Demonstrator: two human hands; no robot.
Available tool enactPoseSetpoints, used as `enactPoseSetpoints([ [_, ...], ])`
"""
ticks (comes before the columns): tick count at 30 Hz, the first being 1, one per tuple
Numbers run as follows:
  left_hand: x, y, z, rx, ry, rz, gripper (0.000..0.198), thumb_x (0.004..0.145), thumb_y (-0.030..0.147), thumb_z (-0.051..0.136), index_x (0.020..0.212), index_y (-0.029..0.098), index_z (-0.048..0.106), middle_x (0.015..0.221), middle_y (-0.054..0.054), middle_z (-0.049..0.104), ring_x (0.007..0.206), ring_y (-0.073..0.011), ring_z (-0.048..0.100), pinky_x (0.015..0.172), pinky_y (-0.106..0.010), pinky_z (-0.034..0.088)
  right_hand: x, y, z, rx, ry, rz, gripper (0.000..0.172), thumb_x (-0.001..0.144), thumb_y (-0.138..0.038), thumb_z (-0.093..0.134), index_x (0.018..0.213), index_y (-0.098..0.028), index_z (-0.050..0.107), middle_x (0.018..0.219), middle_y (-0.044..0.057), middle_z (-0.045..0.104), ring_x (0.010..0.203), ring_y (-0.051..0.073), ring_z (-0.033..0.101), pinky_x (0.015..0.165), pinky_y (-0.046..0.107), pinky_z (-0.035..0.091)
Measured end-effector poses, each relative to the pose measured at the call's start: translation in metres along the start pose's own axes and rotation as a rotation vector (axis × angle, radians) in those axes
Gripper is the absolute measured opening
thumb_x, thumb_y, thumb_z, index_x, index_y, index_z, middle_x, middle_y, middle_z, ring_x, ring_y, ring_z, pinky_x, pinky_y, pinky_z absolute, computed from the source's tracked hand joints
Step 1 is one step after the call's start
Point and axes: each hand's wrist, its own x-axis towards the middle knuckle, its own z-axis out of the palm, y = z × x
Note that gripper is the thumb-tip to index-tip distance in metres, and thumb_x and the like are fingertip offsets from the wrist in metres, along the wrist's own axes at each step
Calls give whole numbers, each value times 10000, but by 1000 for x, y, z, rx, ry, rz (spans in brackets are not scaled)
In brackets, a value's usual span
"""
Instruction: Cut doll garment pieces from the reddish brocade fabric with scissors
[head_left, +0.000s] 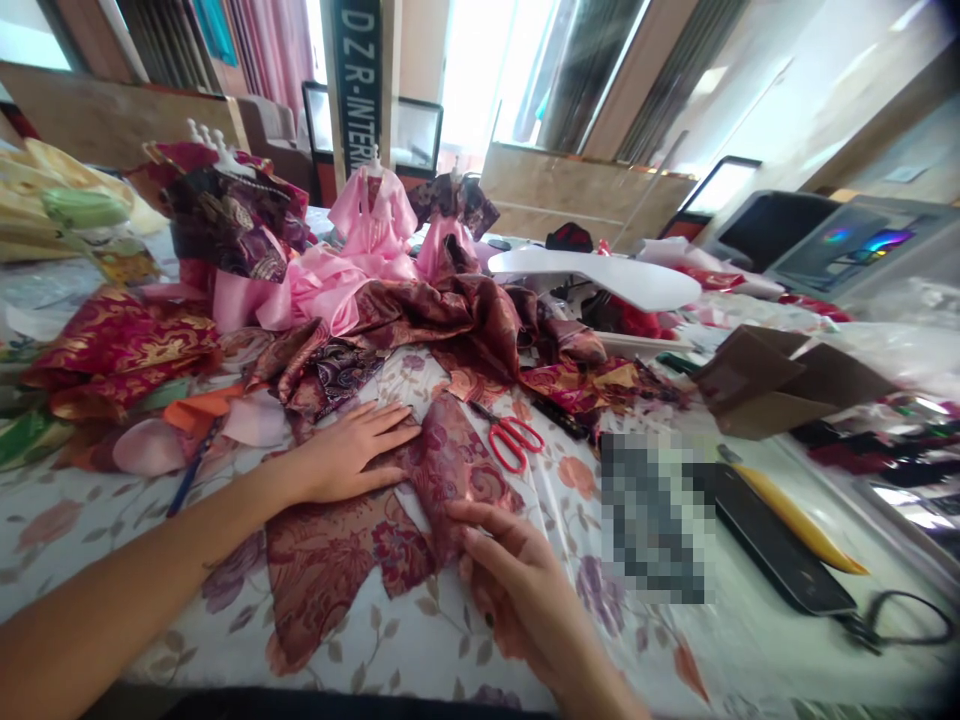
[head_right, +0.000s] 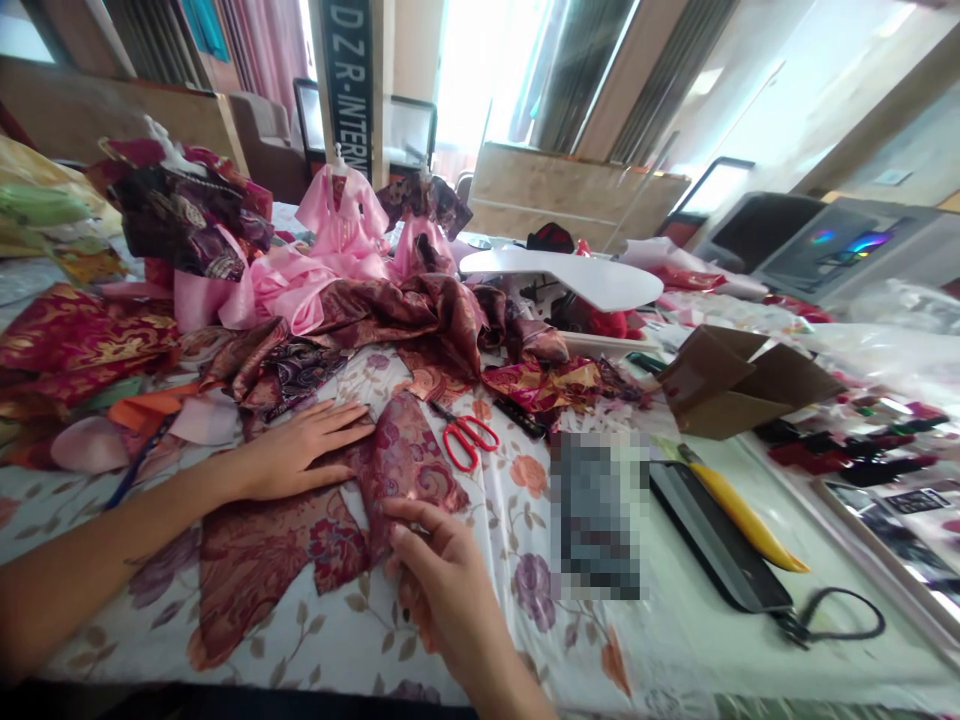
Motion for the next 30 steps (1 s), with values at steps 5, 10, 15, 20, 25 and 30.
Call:
enactPoseSetpoints([
  [5, -1, 2, -3, -11, 1, 5, 605, 915, 571, 340, 1447, 285, 309, 1540, -74, 276, 1416, -251, 232, 1144, -441, 186, 6, 3, -7, -658, 191, -496, 255, 846, -360, 527, 835, -179, 706, 886, 98, 683, 648, 187, 638, 572, 290, 520],
  [10, -1, 5, -7, -40, -18, -7, 588, 914, 572, 341, 1430, 291, 348, 1535, -78, 288, 1417, -254, 232, 1144, -457, 191, 4, 0, -16, -985, 191, -566, 294, 879, -322, 477, 717, -199, 688, 709, 68, 696, 681, 224, 656, 621, 312, 511],
  [15, -2, 6, -11, -68, -7, -21, 647, 892, 596, 370, 1437, 248, 342, 1525, -104, 302, 1420, -271, 219, 1148, -476, 181, 1, 2, -31, -1021, 215, -544, 314, 893, -363, 492, 701, -191, 672, 598, 32, 673, 543, 194, 637, 522, 274, 501],
  [20, -1, 21, -20, -87, 41, -21, 643, 906, 571, 363, 1439, 213, 343, 1501, -109, 350, 1410, -261, 252, 1155, -445, 189, 6, 9, -34, -1058, 388, -839, 260, 925, -318, 463, 1011, -189, 671, 1001, 120, 695, 877, 247, 686, 735, 353, 573],
  [25, 7, 46, -14, -177, -63, 103, 687, 886, 616, 348, 1469, 264, 258, 1554, -89, 206, 1435, -287, 152, 1161, -511, 100, 21, 8, -23, -1385, 218, -998, 576, 897, -328, 521, 1426, -167, 364, 1485, 177, 349, 1355, 350, 338, 995, 555, 430],
  [30, 19, 43, -10, -177, -131, 159, 766, 844, 674, 362, 1455, 216, 302, 1547, -131, 208, 1433, -311, 144, 1148, -554, 83, 41, 13, -24, -1545, 112, -1000, 897, 861, -533, 516, 1513, -148, 34, 1471, 193, 370, 1341, 381, 350, 1003, 664, 336],
])
